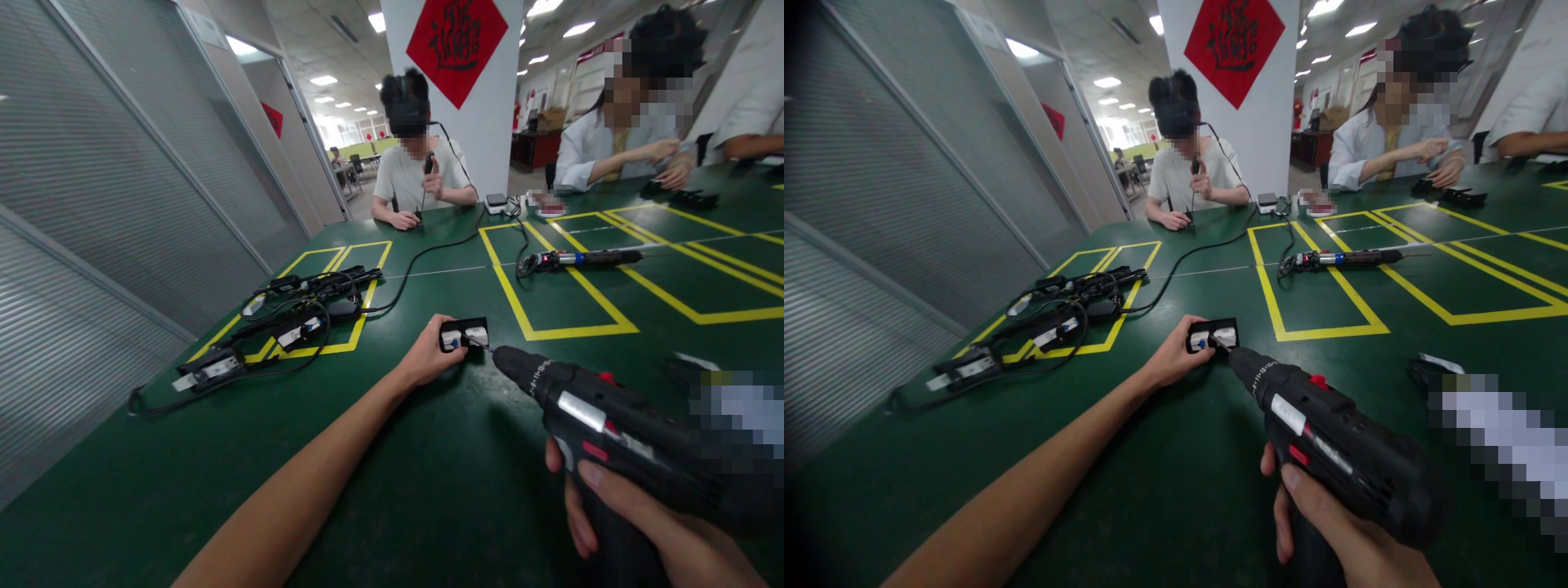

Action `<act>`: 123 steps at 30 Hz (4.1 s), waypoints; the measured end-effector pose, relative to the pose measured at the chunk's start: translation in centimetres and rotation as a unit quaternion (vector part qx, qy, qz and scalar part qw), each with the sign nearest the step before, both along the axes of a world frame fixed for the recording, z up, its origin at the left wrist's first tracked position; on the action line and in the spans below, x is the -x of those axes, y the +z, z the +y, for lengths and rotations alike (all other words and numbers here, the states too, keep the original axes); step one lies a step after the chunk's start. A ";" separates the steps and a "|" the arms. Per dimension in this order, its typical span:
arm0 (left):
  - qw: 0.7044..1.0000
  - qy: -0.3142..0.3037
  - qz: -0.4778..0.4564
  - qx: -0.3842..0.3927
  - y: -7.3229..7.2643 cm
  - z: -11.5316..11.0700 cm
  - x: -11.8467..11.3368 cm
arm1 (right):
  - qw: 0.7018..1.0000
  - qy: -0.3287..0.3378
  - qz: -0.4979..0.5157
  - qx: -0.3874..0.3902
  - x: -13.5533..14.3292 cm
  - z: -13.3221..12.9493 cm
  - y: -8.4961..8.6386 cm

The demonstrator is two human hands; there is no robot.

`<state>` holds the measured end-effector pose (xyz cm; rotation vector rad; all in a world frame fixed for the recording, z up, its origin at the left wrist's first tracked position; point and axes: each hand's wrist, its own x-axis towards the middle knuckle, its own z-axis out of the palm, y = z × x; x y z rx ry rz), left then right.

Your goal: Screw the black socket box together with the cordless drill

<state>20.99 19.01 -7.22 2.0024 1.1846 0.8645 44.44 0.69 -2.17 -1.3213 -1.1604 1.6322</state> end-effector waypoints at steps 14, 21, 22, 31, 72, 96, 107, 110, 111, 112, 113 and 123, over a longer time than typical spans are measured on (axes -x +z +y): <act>1.000 0.002 -0.004 -0.001 0.2 -0.2 0.0 | 1.000 0.002 -0.021 -0.009 -0.3 0.0 0.2; 1.000 0.002 -0.013 0.016 0.2 -0.2 0.0 | 0.997 0.009 -0.077 -0.012 -0.3 1.2 1.4; 1.000 0.002 -0.014 0.018 0.2 -0.2 0.0 | 0.995 0.013 -0.099 -0.023 -0.5 1.2 1.5; 1.000 -0.002 -0.012 0.009 0.0 -0.1 0.0 | 0.976 0.076 -0.196 -0.061 -2.1 0.7 0.4; 1.000 -0.008 -0.013 0.013 -0.3 0.2 0.1 | 0.978 0.075 -0.195 -0.025 -2.2 0.3 0.3; 0.999 -0.015 -0.026 0.019 -0.3 0.2 0.1 | 0.974 0.081 -0.202 -0.067 -2.2 0.4 0.5; 0.999 -0.013 -0.021 0.020 -0.2 0.0 0.2 | 0.985 0.051 -0.153 -0.057 -1.8 0.6 0.7; 0.999 -0.016 -0.022 0.021 0.0 -0.1 0.2 | 0.987 0.061 -0.143 -0.051 -1.8 0.7 0.7; 0.999 -0.016 -0.022 0.020 0.0 -0.1 0.2 | 0.987 0.062 -0.141 -0.050 -1.9 0.7 0.8; 0.999 -0.016 -0.022 0.018 0.1 -0.1 0.2 | 0.987 0.060 -0.141 -0.053 -1.9 0.7 0.8; 1.000 -0.016 -0.021 0.014 0.1 -0.1 0.2 | 0.987 0.058 -0.142 -0.058 -1.9 0.6 0.8; 0.997 -0.057 -0.020 -0.048 0.2 0.2 0.3 | 0.976 0.057 -0.193 -0.089 -2.2 0.4 0.9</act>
